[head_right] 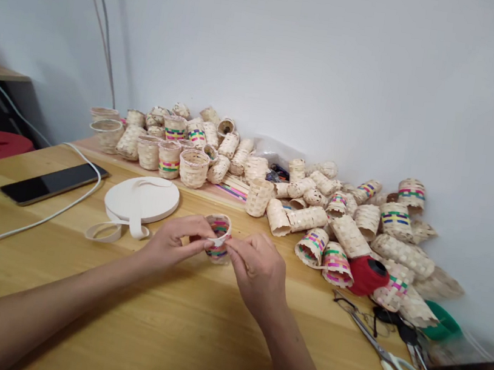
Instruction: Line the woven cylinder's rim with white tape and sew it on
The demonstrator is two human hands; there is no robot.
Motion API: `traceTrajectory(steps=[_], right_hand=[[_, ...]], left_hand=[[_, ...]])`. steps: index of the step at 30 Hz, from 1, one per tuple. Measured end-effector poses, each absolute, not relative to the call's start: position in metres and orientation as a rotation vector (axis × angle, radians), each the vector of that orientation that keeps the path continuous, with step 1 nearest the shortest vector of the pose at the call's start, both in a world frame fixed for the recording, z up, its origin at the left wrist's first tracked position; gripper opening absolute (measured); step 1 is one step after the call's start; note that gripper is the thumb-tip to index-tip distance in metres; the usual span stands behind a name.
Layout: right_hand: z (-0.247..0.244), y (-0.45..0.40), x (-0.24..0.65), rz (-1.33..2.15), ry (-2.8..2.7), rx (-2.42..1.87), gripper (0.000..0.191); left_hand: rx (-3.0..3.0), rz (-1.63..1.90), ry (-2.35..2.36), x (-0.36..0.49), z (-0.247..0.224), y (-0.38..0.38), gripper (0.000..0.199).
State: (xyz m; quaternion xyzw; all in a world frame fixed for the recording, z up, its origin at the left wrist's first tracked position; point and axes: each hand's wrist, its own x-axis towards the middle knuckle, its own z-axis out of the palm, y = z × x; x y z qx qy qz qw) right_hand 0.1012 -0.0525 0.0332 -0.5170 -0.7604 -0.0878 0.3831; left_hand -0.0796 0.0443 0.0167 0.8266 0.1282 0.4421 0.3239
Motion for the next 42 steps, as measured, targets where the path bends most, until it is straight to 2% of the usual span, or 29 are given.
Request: traceTrajectory(steps=[8, 20, 28, 35, 42], right_hand=[[0.026, -0.051, 0.09, 0.014, -1.762, -1.293, 0.012], [0.027, -0.048, 0.087, 0.145, -1.676, -1.349, 0.016], [0.019, -0.043, 0.096, 0.57, -1.506, -1.43, 0.022], [0.022, -0.043, 0.091, 0.447, -1.459, -1.39, 0.015], [0.029, -0.045, 0.099, 0.312, -1.546, -1.477, 0.017]], left_hand=[[2.627, 1.589, 0.355, -0.081, 0.018, 0.036, 0.015], [2.791, 1.658, 0.357, -0.076, 0.017, 0.032, 0.014], [2.852, 1.572, 0.469, -0.08, 0.016, 0.04, 0.019], [2.829, 1.527, 0.476, -0.075, 0.008, 0.034, 0.019], [2.849, 1.533, 0.454, -0.079, 0.012, 0.041, 0.021]])
